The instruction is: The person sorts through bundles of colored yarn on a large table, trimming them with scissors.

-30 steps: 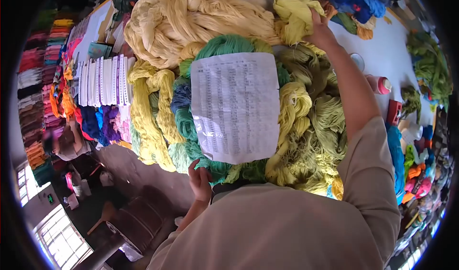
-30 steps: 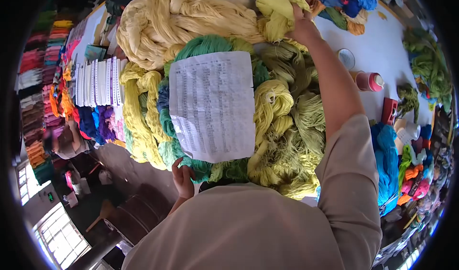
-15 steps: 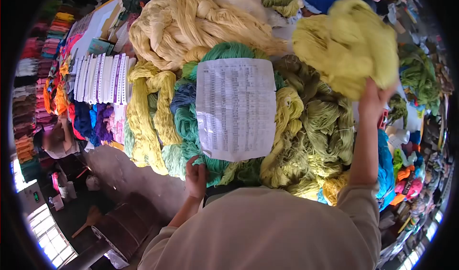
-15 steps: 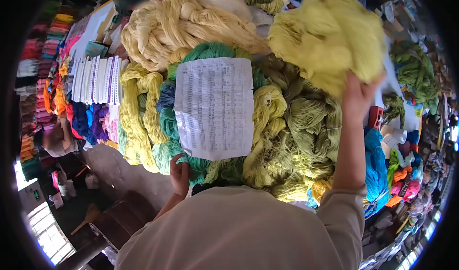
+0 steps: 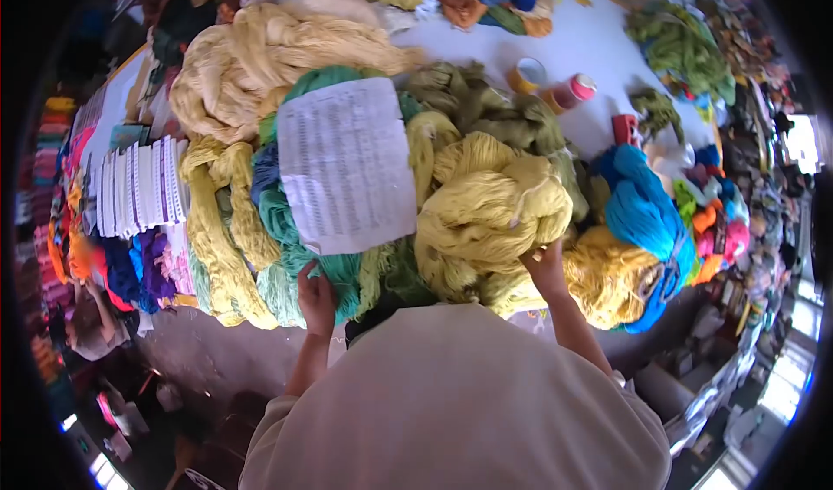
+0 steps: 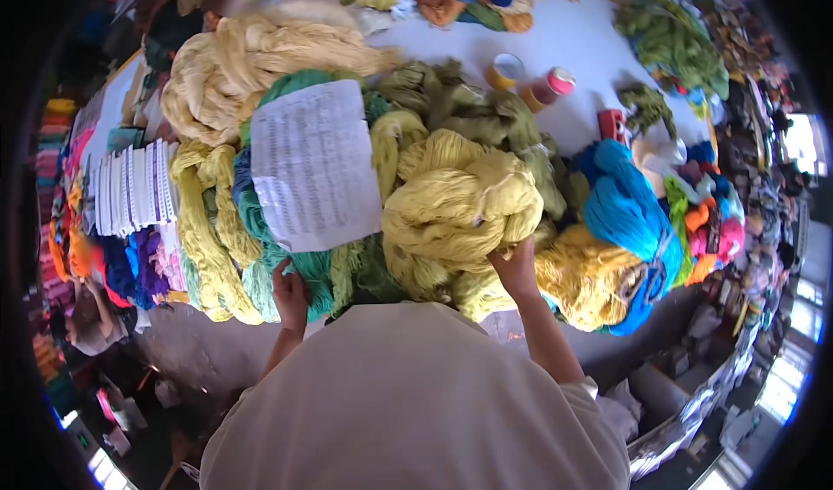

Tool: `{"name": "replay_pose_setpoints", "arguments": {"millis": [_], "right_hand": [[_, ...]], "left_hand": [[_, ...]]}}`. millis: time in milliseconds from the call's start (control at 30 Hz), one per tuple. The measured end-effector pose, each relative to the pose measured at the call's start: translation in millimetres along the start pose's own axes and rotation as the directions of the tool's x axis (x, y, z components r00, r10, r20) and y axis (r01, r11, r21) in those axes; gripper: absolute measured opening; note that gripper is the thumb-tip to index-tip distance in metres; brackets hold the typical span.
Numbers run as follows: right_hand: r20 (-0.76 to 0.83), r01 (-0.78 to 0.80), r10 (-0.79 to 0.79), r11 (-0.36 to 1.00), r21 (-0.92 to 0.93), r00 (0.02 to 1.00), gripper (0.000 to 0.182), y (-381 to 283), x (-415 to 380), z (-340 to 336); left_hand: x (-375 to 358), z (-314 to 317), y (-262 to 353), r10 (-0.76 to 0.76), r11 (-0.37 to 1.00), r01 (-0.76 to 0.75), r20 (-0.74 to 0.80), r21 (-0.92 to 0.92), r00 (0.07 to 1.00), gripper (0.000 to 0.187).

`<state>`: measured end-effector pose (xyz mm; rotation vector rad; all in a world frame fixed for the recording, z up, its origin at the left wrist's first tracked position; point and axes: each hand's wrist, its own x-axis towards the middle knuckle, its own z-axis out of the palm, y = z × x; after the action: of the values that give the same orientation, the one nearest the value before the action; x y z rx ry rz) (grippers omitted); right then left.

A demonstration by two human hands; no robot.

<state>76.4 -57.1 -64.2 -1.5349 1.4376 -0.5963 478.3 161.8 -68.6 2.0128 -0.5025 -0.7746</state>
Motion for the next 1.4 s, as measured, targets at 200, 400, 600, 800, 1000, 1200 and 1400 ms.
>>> {"name": "replay_pose_setpoints", "arguments": {"millis": [200,400,600,800,1000,1200,1400], "right_hand": [[-0.226,0.185,-0.174,0.982,0.026,0.958,0.078,-42.5,-9.1,-39.6],[0.036,0.300,-0.298,0.944,-0.135,0.954,0.079,-52.7,77.1,-61.8],[0.137,0.132,-0.164,0.968,0.212,0.977,0.058,-145.0,37.9,-71.9],[0.374,0.352,-0.415,0.908,0.227,0.829,0.053,-265.5,-75.1,-47.0],[0.691,0.246,-0.326,0.945,0.216,0.645,0.061,-298.1,-120.2,-8.1],[0.741,-0.230,-0.403,0.775,0.589,0.537,0.057,-257.3,-128.3,82.7],[0.671,-0.638,-0.693,0.397,0.660,0.262,0.066,-245.8,-173.9,172.8]], "left_hand": [[-23.7,-14.4,-1.2,0.071,0.991,-0.067,0.028,-0.119,0.997,0.030],[-55.2,-18.0,7.1,0.083,0.973,-0.086,-0.020,-0.216,0.996,0.029],[-71.4,3.4,76.5,0.431,0.884,-0.414,0.033,-0.218,0.902,0.035],[-94.8,24.1,245.0,0.954,0.106,-0.992,0.289,-0.066,0.083,0.071],[-118.0,-77.6,234.8,0.893,0.323,-0.940,0.364,-0.112,0.263,0.040],[-168.2,-185.3,181.0,0.809,0.579,-0.736,0.137,-0.351,0.571,0.036],[-204.9,-280.3,149.3,0.648,0.580,-0.607,-0.144,-0.544,0.748,0.036]]}}
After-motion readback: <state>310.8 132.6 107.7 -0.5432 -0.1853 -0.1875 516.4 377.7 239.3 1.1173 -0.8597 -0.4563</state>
